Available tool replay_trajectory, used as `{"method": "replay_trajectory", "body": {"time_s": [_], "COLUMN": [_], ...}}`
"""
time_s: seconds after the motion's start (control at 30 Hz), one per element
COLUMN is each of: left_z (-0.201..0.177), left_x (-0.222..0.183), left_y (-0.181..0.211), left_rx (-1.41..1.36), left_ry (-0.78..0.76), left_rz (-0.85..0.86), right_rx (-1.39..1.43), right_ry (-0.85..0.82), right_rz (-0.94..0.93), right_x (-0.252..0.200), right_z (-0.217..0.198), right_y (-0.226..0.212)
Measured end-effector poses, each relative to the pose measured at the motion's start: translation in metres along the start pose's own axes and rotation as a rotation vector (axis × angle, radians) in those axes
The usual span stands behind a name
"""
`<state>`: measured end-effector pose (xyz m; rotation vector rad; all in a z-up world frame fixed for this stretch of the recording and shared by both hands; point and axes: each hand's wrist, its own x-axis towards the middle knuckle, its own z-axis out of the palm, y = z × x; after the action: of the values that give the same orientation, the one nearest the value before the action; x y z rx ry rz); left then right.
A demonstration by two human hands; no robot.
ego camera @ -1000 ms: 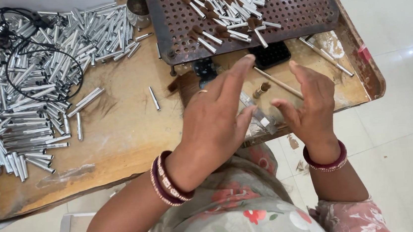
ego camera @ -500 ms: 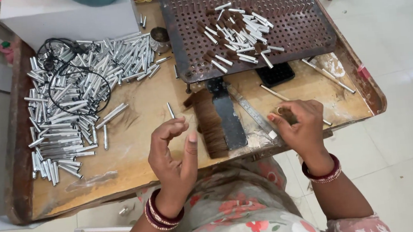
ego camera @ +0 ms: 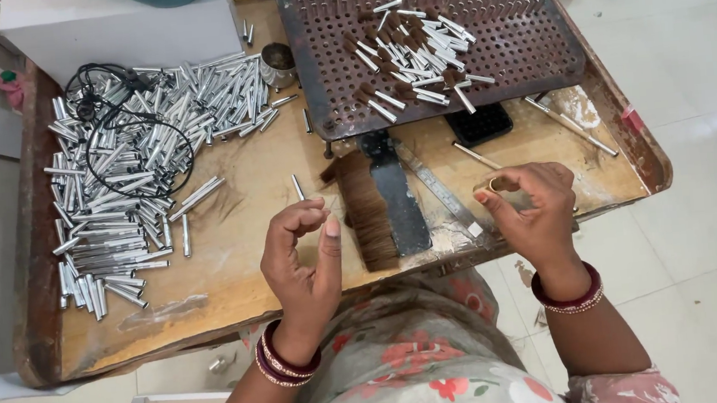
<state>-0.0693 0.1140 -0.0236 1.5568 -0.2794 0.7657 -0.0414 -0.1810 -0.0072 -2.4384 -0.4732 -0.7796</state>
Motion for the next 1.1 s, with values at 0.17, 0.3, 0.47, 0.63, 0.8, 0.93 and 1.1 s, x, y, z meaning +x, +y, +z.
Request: {"method": "replay_trajectory", "body": {"time_s": [0.17, 0.3, 0.47, 0.63, 0.8, 0.93, 1.1], "left_z": [-0.001, -0.001, 0.0, 0.0, 0.0, 0.0, -0.001], "left_x": [-0.003, -0.012, -0.015, -0.011, -0.012, -0.014, -0.016], "left_y": [-0.003, -0.006, -0.005, -0.007, -0.009, -0.007, -0.01], "left_rx": [0.021, -0.044, -0.057, -0.072, -0.069, -0.056, -0.094], "left_ry": [-0.023, -0.024, -0.027, -0.04, -0.032, -0.028, -0.021], "left_rz": [-0.026, -0.078, -0.098, -0.101, -0.091, -0.089, -0.092], "right_rx": [-0.045, -0.026, -0.081, -0.039, -0.03, 0.072, 0.03], "right_ry": [-0.002, 0.016, -0.006, -0.051, -0.106, -0.085, -0.144], "right_rz": [0.037, 0.049, -0.007, 0.103, 0.088, 0.038, 0.013], "right_x": [-0.008, -0.011, -0.012, -0.005, 0.01, 0.017, 0.027], "right_z": [0.012, 0.013, 0.015, 0.018, 0.002, -0.014, -0.014], "right_y": [0.012, 0.009, 0.01, 0.008, 0.004, 0.003, 0.005]}}
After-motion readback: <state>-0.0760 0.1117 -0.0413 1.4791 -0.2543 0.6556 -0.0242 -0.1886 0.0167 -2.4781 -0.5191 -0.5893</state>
